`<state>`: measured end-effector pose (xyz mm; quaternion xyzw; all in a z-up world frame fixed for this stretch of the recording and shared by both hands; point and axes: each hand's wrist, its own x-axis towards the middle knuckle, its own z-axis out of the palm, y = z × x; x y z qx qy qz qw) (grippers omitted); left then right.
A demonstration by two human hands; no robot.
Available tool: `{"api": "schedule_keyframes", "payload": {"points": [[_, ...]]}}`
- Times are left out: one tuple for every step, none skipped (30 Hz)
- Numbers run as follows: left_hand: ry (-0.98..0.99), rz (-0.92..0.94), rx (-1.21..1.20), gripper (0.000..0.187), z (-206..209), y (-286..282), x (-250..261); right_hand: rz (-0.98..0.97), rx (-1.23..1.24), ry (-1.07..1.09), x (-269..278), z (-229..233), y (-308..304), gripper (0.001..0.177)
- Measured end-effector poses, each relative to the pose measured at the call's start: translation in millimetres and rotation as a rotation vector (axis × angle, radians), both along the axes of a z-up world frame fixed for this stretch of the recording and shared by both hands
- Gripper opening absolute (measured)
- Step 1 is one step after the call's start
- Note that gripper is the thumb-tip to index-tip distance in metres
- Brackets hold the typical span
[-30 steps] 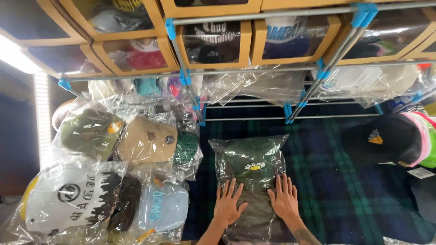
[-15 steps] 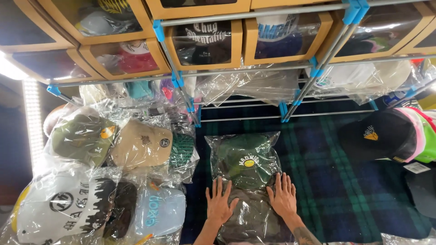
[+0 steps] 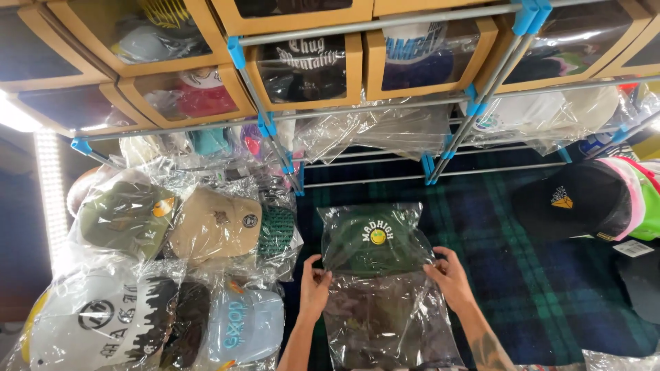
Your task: The person places baseball caps into clear plastic bags, smooths the bags, and organizes them on a table near a storage rack.
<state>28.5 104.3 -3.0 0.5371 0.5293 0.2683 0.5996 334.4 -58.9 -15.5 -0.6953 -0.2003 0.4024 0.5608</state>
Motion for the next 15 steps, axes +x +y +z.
{"api": "schedule_keyframes", "payload": {"points": [[0.002,0.002,-0.001,0.048,6.1,2.6,0.1,0.002,-0.001,0.002,-0.4,15.9,-1.2,0.055],[-0.089,-0.002,-0.057,0.056,12.0,5.0,0.2,0.058,0.005,0.043,-0.9,31.7,-2.6,0.065],[-0.183,-0.011,-0.111,0.063,17.0,8.7,1.4,0.110,0.013,0.082,-1.0,47.0,-4.2,0.075],[-0.183,-0.014,-0.111,0.063,22.7,12.5,-2.4,0.107,0.014,0.082,2.7,47.3,-2.8,0.075],[-0.126,-0.109,-0.101,0.063,29.0,15.8,-5.1,0.215,-0.057,-0.011,7.6,48.5,-1.7,0.070],[-0.069,-0.204,-0.090,0.063,35.5,19.0,-7.8,0.322,-0.129,-0.103,12.6,49.9,-0.7,0.065],[-0.070,-0.204,-0.089,0.063,37.0,22.2,-11.0,0.322,-0.127,-0.105,16.7,56.3,-0.4,0.065],[-0.015,-0.296,-0.002,0.065,38.7,25.5,-14.2,0.334,-0.156,-0.192,20.7,62.9,-0.1,0.056],[0.039,-0.388,0.088,0.068,41.0,30.9,-16.5,0.344,-0.183,-0.280,25.2,70.1,1.6,0.048],[0.037,-0.390,0.092,0.068,44.6,37.4,-11.8,0.341,-0.179,-0.283,32.9,67.3,8.5,0.048],[0.148,-0.439,0.229,0.049,47.5,40.4,-9.4,0.385,-0.182,-0.421,38.5,63.3,12.3,0.038],[0.259,-0.486,0.366,0.032,50.1,43.2,-7.4,0.428,-0.184,-0.560,43.7,59.0,15.8,0.030],[0.259,-0.481,0.366,0.032,31.6,55.0,-2.9,0.432,-0.182,-0.561,46.4,51.4,24.2,0.030],[0.238,-0.446,0.594,0.017,13.0,66.8,1.2,0.375,-0.030,-0.720,48.8,43.9,32.6,0.021],[0.212,-0.413,0.823,0.007,-5.0,79.1,7.9,0.310,0.125,-0.877,53.0,37.3,40.2,0.013]]}}
